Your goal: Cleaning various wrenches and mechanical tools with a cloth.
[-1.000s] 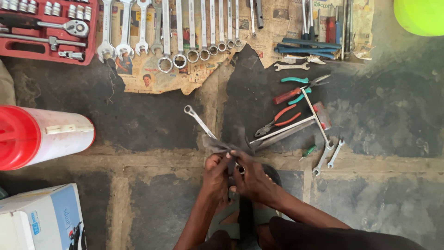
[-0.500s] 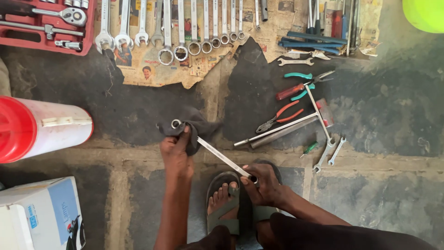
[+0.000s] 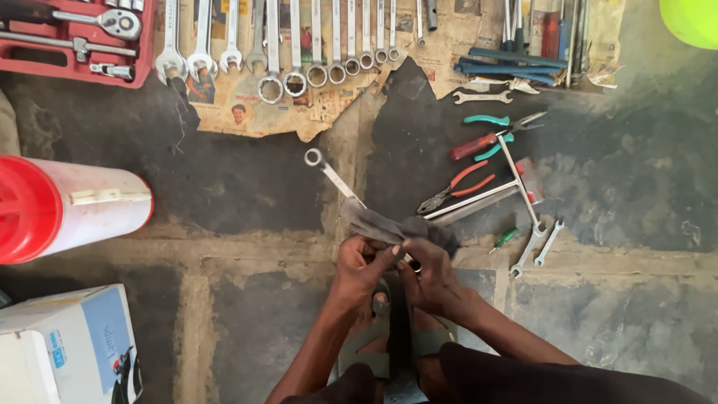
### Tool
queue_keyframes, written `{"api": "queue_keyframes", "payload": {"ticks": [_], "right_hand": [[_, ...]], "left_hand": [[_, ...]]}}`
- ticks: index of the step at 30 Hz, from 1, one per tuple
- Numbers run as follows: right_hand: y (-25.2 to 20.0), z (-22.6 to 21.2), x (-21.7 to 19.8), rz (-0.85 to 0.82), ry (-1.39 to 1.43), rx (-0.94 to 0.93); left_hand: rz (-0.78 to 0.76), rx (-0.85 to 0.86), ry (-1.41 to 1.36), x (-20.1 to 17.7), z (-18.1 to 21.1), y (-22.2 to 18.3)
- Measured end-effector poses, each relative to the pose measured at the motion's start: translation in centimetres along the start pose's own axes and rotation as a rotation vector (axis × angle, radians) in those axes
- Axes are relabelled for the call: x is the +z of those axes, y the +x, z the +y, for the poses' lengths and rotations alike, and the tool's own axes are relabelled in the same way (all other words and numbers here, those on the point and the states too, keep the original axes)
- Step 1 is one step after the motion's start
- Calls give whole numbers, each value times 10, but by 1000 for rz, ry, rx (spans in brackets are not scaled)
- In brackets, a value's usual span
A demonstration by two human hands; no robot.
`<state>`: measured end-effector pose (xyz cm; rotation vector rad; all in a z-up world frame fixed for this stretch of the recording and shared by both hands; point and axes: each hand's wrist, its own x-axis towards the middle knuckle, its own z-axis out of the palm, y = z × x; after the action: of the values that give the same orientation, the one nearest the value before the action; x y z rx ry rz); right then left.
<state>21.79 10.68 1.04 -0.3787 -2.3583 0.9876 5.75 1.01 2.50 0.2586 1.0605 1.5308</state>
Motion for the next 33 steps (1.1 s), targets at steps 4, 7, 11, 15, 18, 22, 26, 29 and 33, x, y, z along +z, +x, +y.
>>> {"api": "queue_keyframes", "payload": {"ticks": [4, 7, 11, 15, 18, 22, 26, 29, 33], "right_hand": [[-4, -6, -12, -169, 133, 337], [30, -33, -30, -330, 371, 519], [2, -20, -7, -317, 406, 377], [15, -34, -4, -471, 367, 662], [16, -40, 1, -525, 106, 513], [26, -43, 4, -441, -31, 137], [34, -48, 3, -380, -116, -48], [34, -45, 5, -805, -210, 397], [11, -23, 9, -616, -200, 223]], "left_hand": [[-10, -17, 6, 5, 14, -7], [64, -46, -72, 10, 14, -7], [204, -100, -128, 22, 10, -7], [339, -35, -238, 25, 0, -4], [411, 37, -327, 16, -20, 0], [485, 63, -426, 0, -34, 5], [625, -45, -421, 2, 23, 2], [642, -47, -410, -14, 17, -4], [364, 37, -238, -4, 9, -14]]}}
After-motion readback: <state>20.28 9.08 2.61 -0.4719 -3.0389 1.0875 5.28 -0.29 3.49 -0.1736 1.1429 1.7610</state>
